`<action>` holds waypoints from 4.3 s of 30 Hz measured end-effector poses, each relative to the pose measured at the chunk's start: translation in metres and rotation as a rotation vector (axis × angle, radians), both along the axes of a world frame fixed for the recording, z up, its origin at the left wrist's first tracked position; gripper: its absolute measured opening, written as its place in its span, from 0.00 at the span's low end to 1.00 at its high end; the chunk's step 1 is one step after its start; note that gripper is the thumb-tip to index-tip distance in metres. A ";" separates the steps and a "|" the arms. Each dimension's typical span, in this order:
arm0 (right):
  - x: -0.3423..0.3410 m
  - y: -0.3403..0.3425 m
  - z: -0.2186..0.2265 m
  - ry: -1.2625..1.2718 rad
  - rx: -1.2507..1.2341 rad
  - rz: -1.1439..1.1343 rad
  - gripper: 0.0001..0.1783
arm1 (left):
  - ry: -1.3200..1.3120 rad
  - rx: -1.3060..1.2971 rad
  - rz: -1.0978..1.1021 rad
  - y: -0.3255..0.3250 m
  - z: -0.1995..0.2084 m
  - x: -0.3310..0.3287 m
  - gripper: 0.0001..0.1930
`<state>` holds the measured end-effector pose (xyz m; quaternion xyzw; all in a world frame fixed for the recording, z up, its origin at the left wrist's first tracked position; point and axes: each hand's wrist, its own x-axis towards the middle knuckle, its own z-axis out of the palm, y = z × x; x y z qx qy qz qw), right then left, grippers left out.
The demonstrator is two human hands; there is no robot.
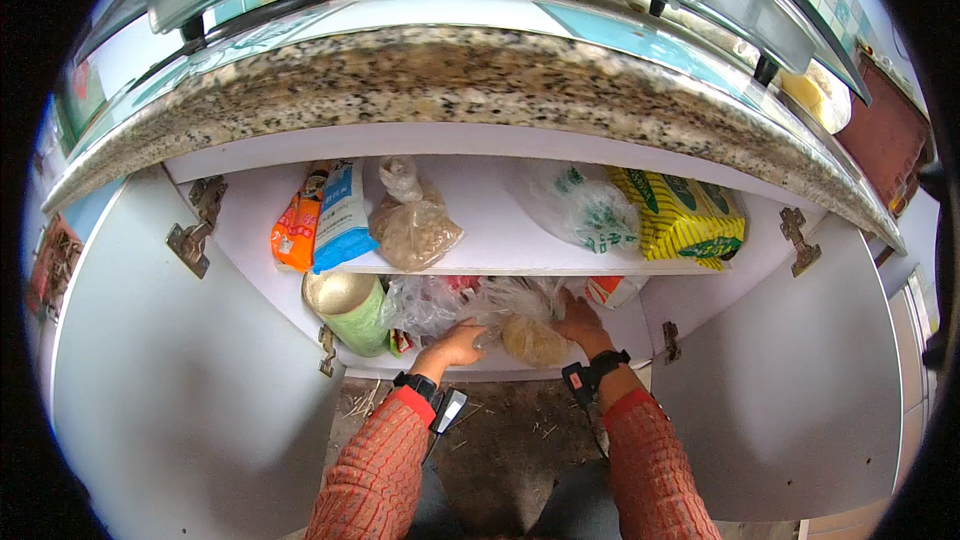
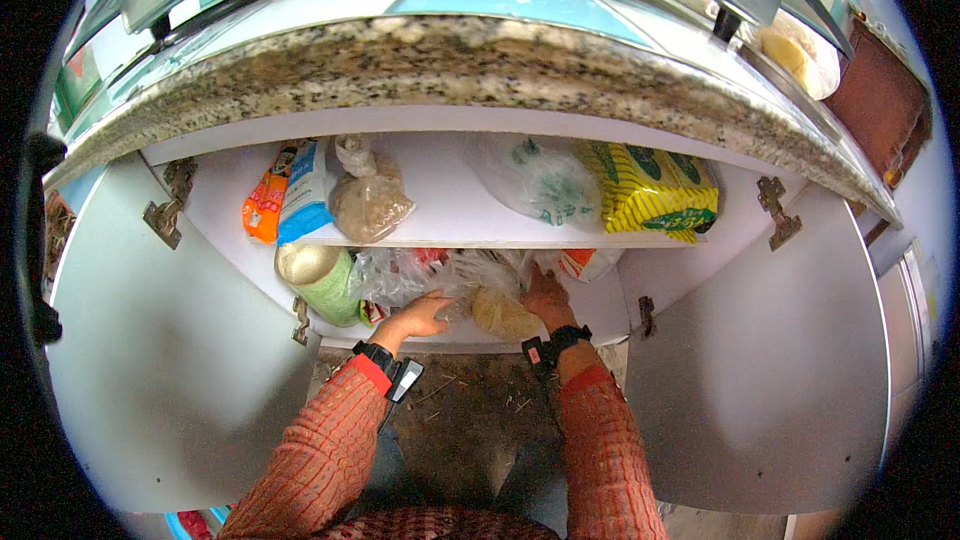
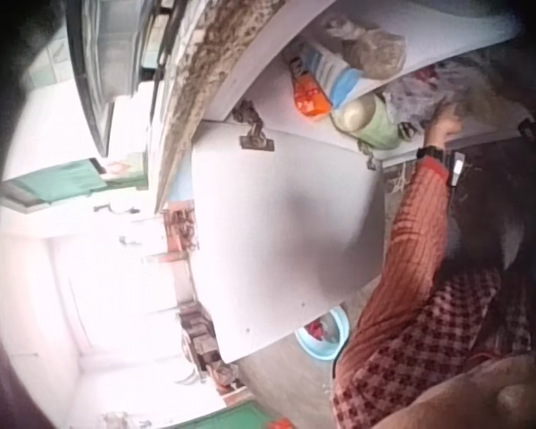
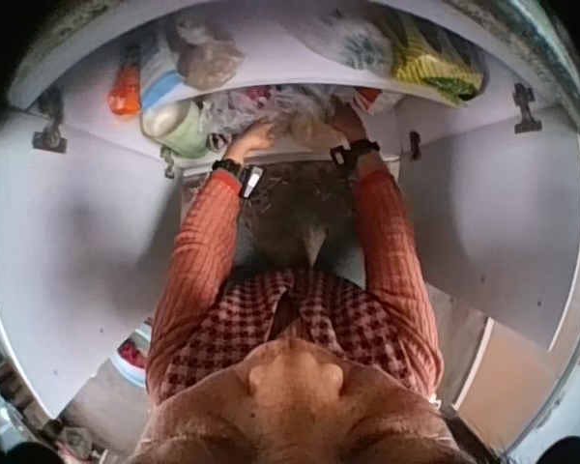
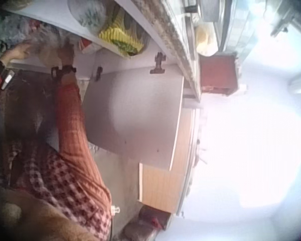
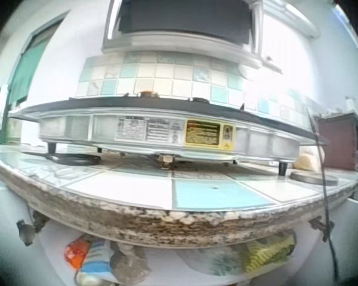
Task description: The person opens a kitchen cabinet and places various packaged food items and containers from the countertop into the cabinet. They handle multiple plastic bags and boxes, arranging them on the shelves.
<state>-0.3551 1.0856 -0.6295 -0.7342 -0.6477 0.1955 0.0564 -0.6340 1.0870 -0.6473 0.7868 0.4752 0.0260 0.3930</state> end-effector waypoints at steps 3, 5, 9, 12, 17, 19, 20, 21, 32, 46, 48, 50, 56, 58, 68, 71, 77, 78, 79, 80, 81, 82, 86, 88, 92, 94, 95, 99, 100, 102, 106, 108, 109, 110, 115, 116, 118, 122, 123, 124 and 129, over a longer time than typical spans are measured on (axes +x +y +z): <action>-0.016 -0.010 0.040 -0.506 0.393 -0.023 0.29 | -0.088 -0.166 0.185 0.018 0.020 -0.010 0.25; -0.028 -0.007 0.058 -0.241 0.371 0.051 0.20 | -0.176 0.015 0.367 0.023 0.031 -0.017 0.22; -0.071 -0.004 0.052 0.467 -0.226 0.092 0.20 | -0.073 0.638 0.691 0.012 0.038 -0.024 0.25; -0.109 -0.014 0.023 0.316 -0.277 0.086 0.30 | 0.015 0.588 0.606 0.009 0.035 -0.028 0.29; -0.145 -0.003 -0.031 0.018 0.432 0.281 0.42 | -0.015 0.355 0.281 0.011 0.031 -0.011 0.30; -0.156 0.016 -0.039 0.013 0.439 0.284 0.43 | -0.189 0.325 0.235 0.008 0.034 0.000 0.27; -0.152 0.019 -0.039 0.133 0.217 0.223 0.45 | -0.345 0.240 0.228 0.007 0.036 0.002 0.27; -0.149 0.023 -0.039 0.305 0.124 0.034 0.47 | -0.494 0.149 0.211 0.007 0.040 0.003 0.26; -0.082 0.041 -0.013 1.084 0.216 -0.360 0.05 | -0.814 -0.055 0.777 0.024 0.047 -0.028 0.12; -0.156 0.021 -0.052 0.691 0.310 -0.012 0.10 | -0.659 0.097 0.718 0.039 0.010 -0.028 0.34; -0.180 0.008 -0.044 0.642 0.374 0.054 0.11 | -0.643 0.152 0.684 0.037 0.017 -0.031 0.34; -0.192 0.003 -0.035 0.561 0.403 0.014 0.12 | -0.682 0.241 0.680 0.031 0.023 -0.032 0.33; -0.164 0.010 -0.042 0.098 0.376 -0.046 0.13 | -0.595 0.302 0.766 0.027 0.023 -0.029 0.22; -0.156 0.008 -0.066 -0.048 0.431 -0.040 0.15 | -0.277 0.349 0.761 0.032 0.022 -0.031 0.13; -0.120 0.022 -0.044 0.277 0.138 0.287 0.25 | -0.753 -0.626 0.309 0.015 -0.037 -0.025 0.33; -0.110 0.007 -0.001 0.119 0.117 0.301 0.22 | -0.727 -0.589 0.472 0.026 -0.072 -0.012 0.34; -0.131 -0.009 -0.023 0.088 0.183 0.359 0.14 | -0.941 -0.757 0.437 0.040 -0.097 -0.007 0.35; -0.130 -0.017 -0.042 0.091 0.233 0.388 0.14 | -0.816 -0.564 0.487 0.033 -0.095 -0.012 0.36; -0.128 -0.022 -0.060 0.093 0.286 0.414 0.14 | -0.814 -0.646 0.523 0.031 -0.089 -0.011 0.37; -0.124 -0.019 -0.077 0.092 0.343 0.434 0.14 | -0.802 -0.697 0.529 0.029 -0.080 -0.012 0.37; -0.123 -0.013 -0.091 0.039 0.300 0.438 0.14 | -0.786 -0.654 0.487 0.027 -0.069 -0.012 0.34; -0.123 -0.004 -0.103 -0.012 0.253 0.442 0.15 | -0.719 -0.596 0.472 0.020 -0.058 -0.016 0.31; -0.116 0.034 -0.099 0.033 -0.090 0.526 0.17 | -0.336 -0.623 0.272 0.022 -0.002 -0.003 0.12; -0.109 0.030 -0.071 0.119 -0.070 0.411 0.17 | -0.445 -0.655 0.222 0.017 0.022 -0.002 0.11; -0.087 0.005 0.021 -0.028 0.116 0.446 0.15 | -0.578 -0.696 0.119 0.013 0.053 0.001 0.11; -0.051 -0.026 0.071 0.040 0.161 0.439 0.15 | -0.635 -0.696 0.070 0.011 0.058 0.005 0.10; -0.042 -0.032 0.096 0.107 0.282 0.414 0.15 | -0.632 -0.683 0.083 0.010 0.059 0.009 0.11; -0.007 -0.086 0.187 0.529 0.290 0.232 0.12 | -0.633 -0.677 0.027 0.008 0.055 0.025 0.11; -0.003 -0.101 0.211 0.701 0.203 0.118 0.12 | -0.633 -0.694 0.001 0.006 0.054 0.029 0.11; 0.001 -0.129 0.260 0.622 0.339 0.168 0.10 | -0.679 -0.737 -0.051 0.000 0.052 0.038 0.12; 0.005 -0.201 0.346 0.514 0.580 0.060 0.07 | -0.631 -0.774 -0.144 -0.014 0.055 0.055 0.12; 0.007 -0.222 0.379 0.434 1.021 -0.104 0.08 | -0.569 -0.765 -0.149 -0.018 0.058 0.057 0.13; 0.012 -0.223 0.397 0.255 1.162 -0.149 0.13 | -0.558 -0.751 -0.146 -0.019 0.060 0.058 0.13; 0.018 -0.222 0.412 0.044 1.282 -0.236 0.18 | -0.547 -0.742 -0.145 -0.020 0.062 0.055 0.14; 0.042 -0.213 0.436 -0.216 0.910 -0.098 0.36 | -0.641 -0.671 -0.093 -0.017 0.067 0.032 0.16; 0.045 -0.211 0.433 -0.199 0.963 -0.058 0.37 | -0.648 -0.640 -0.101 -0.016 0.067 0.026 0.16; 0.053 -0.211 0.429 -0.347 1.058 0.026 0.37 | -0.678 -0.623 -0.076 -0.013 0.067 0.017 0.16; 0.070 -0.205 0.420 -0.188 1.161 0.016 0.35 | -0.564 -0.529 0.013 -0.015 0.066 0.006 0.17; 0.075 -0.203 0.423 -0.302 1.198 0.016 0.34 | -0.553 -0.518 0.022 -0.018 0.066 0.004 0.17; 0.079 -0.199 0.424 -0.382 1.239 0.055 0.32 | -0.530 -0.493 0.024 -0.019 0.066 0.002 0.17; 0.092 -0.191 0.423 -0.239 1.095 -0.003 0.20 | -0.483 -0.438 0.038 -0.022 0.070 0.001 0.19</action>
